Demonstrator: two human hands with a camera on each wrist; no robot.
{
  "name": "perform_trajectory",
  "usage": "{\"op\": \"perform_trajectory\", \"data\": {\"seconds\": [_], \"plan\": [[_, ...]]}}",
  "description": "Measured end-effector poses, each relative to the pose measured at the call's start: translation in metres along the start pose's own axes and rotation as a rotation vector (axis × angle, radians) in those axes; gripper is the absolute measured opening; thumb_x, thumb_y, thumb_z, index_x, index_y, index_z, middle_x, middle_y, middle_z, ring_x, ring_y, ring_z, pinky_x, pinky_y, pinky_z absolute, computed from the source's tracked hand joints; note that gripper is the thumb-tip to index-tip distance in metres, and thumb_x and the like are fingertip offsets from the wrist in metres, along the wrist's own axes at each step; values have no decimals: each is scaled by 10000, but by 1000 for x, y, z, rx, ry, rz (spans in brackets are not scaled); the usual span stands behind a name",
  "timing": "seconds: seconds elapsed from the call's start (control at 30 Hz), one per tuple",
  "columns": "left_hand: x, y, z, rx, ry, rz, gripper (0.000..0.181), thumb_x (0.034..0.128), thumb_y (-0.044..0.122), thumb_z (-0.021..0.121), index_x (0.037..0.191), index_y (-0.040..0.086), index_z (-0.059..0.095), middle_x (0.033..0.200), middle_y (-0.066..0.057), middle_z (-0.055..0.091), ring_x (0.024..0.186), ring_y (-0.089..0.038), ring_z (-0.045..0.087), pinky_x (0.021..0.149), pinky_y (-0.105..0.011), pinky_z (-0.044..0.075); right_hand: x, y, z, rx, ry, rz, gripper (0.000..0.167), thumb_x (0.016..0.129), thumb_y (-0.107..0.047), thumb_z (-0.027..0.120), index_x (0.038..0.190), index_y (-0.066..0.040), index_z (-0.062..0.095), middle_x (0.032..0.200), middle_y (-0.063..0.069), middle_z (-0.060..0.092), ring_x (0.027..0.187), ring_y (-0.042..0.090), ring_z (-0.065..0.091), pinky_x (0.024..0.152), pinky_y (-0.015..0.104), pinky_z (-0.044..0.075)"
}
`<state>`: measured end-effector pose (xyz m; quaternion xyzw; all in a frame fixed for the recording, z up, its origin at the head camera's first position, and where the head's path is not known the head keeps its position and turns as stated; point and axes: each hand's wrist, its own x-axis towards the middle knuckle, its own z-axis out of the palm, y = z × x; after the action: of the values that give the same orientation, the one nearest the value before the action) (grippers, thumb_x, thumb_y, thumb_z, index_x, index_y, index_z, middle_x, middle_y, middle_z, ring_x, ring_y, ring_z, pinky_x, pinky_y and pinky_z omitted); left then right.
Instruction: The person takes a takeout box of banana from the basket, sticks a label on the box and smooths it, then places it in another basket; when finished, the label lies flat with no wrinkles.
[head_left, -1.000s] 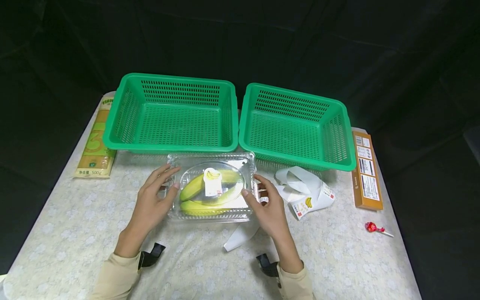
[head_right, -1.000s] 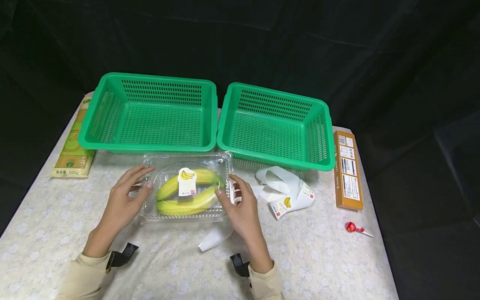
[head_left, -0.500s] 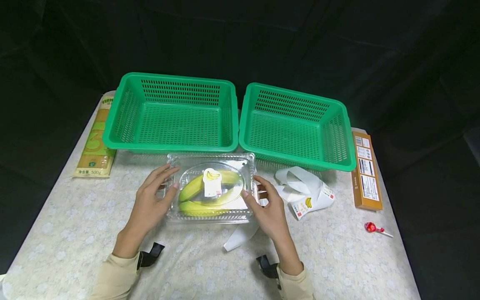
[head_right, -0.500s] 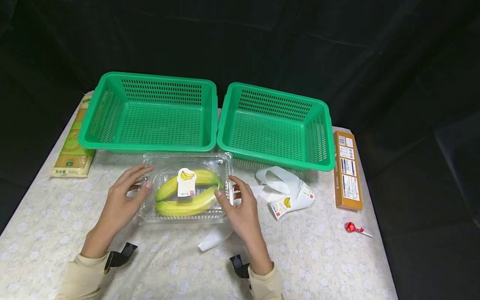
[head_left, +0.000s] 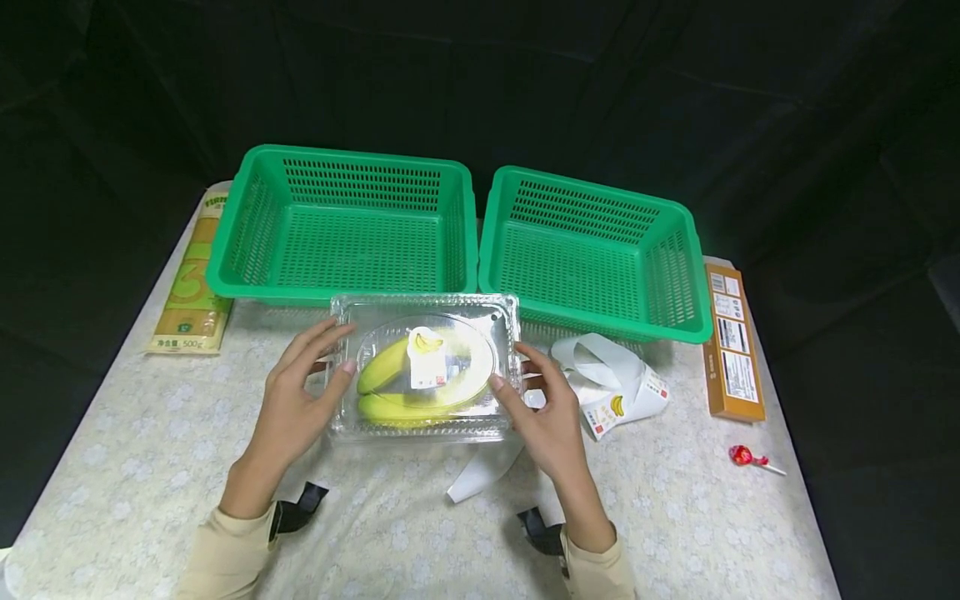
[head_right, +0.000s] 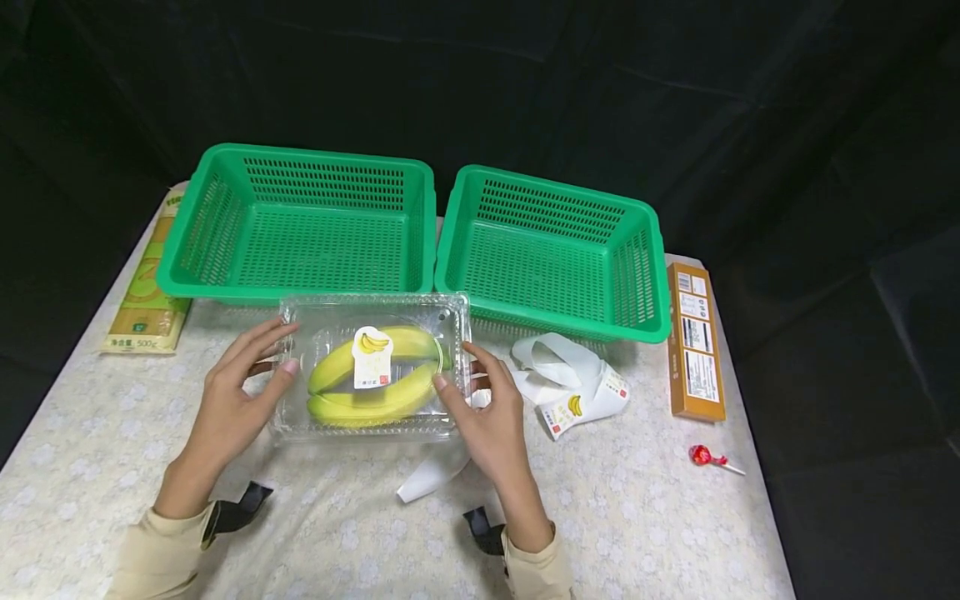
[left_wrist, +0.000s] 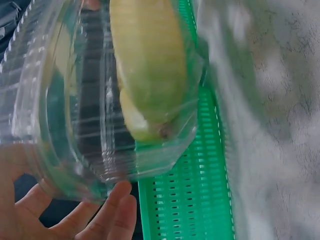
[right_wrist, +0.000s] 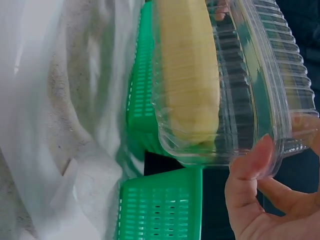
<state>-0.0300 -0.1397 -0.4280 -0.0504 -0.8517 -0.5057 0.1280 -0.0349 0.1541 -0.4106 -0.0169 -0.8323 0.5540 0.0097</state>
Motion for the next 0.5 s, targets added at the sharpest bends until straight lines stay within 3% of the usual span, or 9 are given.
{"op": "perform_trajectory", "data": {"seconds": [0.07, 0.3, 0.5], "plan": [[1, 1, 1, -29, 2, -11, 486, 941, 58, 670, 1410, 153, 589, 1546, -73, 473, 1248, -285, 606, 934, -144, 478, 2, 0, 1, 10, 18, -12, 499, 905, -196, 757, 1376, -163, 594, 1179, 135, 610, 947, 187, 555, 477, 332, 563], [2, 1, 5, -69, -11, -28, 515, 947, 72, 665, 1441, 163, 556, 1611, -44, 391, 1466, -329, 401, 996, -546, 516, 9, 1, 3, 32, 17, -12, 475, 921, -214, 741, 1369, -152, 596, 1176, 153, 603, 941, 176, 530, 492, 362, 574], [1, 3, 5, -63, -1, -4, 478, 935, 60, 677, 1401, 127, 592, 1608, -71, 394, 1469, -347, 395, 1006, -578, 512, 7, -2, 3, 45, 41, -13, 466, 912, -197, 749, 1354, -155, 609, 1172, 151, 611, 926, 175, 551, 482, 284, 555]]}}
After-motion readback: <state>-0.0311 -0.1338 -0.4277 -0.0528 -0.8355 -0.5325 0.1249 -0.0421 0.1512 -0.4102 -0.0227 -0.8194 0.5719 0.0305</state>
